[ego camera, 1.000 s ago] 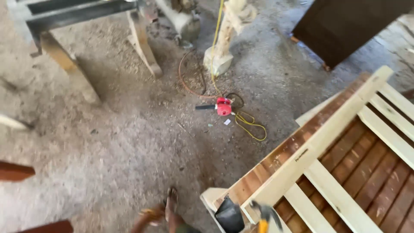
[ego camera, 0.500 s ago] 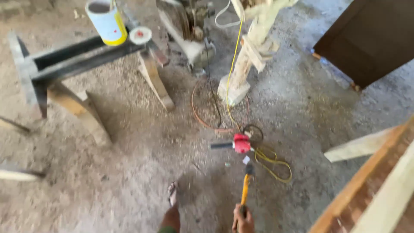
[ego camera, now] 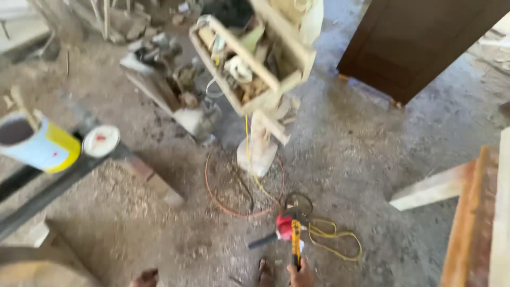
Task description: The recorder is assembling a wooden furniture piece by hammering nails and then sanding the surfaces with sandpaper.
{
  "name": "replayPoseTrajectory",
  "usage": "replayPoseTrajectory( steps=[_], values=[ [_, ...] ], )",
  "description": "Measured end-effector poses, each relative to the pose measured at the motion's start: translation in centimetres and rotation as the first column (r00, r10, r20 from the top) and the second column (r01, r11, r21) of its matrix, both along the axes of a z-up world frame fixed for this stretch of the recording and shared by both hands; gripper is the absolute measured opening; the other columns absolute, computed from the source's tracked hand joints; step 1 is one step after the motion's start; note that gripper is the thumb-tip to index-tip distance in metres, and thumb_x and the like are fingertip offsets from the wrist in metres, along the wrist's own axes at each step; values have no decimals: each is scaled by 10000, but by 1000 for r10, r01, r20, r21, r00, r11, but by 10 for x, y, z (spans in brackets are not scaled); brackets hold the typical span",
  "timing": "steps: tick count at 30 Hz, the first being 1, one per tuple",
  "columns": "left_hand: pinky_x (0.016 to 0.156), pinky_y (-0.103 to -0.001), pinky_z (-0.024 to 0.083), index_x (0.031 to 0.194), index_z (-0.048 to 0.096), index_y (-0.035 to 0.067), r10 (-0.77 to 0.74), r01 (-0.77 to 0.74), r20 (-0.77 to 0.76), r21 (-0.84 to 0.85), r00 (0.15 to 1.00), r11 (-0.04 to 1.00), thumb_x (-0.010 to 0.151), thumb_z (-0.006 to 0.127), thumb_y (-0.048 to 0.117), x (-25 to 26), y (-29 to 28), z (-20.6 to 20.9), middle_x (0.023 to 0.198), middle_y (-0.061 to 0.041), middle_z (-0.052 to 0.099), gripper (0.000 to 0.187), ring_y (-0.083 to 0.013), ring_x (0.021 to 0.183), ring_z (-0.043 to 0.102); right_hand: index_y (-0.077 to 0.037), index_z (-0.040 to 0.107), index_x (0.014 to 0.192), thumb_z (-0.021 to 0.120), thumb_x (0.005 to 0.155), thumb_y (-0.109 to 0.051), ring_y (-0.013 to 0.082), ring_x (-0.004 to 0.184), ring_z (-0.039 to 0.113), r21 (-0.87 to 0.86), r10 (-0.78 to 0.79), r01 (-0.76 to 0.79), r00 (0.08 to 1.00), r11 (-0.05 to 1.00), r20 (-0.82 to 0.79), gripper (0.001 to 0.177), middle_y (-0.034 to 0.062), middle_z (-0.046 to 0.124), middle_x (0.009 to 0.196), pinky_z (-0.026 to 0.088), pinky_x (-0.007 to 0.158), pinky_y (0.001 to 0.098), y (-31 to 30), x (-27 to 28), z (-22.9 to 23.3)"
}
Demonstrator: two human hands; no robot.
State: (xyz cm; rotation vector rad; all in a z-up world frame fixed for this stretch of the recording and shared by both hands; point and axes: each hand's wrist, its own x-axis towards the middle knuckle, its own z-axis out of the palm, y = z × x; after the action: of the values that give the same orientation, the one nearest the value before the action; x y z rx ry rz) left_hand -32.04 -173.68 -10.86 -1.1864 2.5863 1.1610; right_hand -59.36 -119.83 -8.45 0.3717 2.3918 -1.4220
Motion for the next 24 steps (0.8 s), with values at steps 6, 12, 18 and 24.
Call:
replayPoseTrajectory(
  steps=[6, 12, 18, 24],
  values=[
    [784, -325, 585, 1244, 732, 24, 259, -187, -377, 217, 889, 958, 917, 744, 258, -241, 14, 211, 1001, -107, 797, 402, -171, 857, 748, 6, 493, 1386, 606, 923, -421, 510, 970, 661, 293, 194, -102, 933, 951, -304, 639, 304, 682, 1061, 530, 799, 563, -76, -251, 37],
    [864, -344, 571, 1270, 679, -77, 529, -176, -490, 597, 693, 783, 874, 755, 109, -360, 45, 302, 1075, -169, 754, 443, -226, 959, 719, 46, 495, 1335, 601, 929, -320, 474, 1045, 668, 175, 130, -63, 904, 983, -408, 557, 302, 658, 1155, 539, 875, 541, -182, -474, 72],
    [872, -328, 579, 1274, 668, -76, 528, -112, -620, 582, 580, 806, 884, 739, 59, -435, 70, 383, 1070, -157, 757, 418, -214, 957, 733, -16, 528, 1314, 611, 883, -324, 401, 1182, 589, 218, 262, -147, 600, 965, -756, 536, 215, 638, 1248, 458, 1004, 488, -221, -635, -151],
    [789, -269, 626, 1224, 706, 17, 149, 36, -692, 245, 706, 969, 877, 749, 107, -503, 105, 462, 1065, -100, 803, 361, -156, 891, 772, -53, 619, 1320, 713, 739, -448, 446, 1253, 539, 512, 484, -85, 487, 855, -727, 709, 225, 641, 1309, 397, 1056, 561, -216, -588, -36]
  ],
)
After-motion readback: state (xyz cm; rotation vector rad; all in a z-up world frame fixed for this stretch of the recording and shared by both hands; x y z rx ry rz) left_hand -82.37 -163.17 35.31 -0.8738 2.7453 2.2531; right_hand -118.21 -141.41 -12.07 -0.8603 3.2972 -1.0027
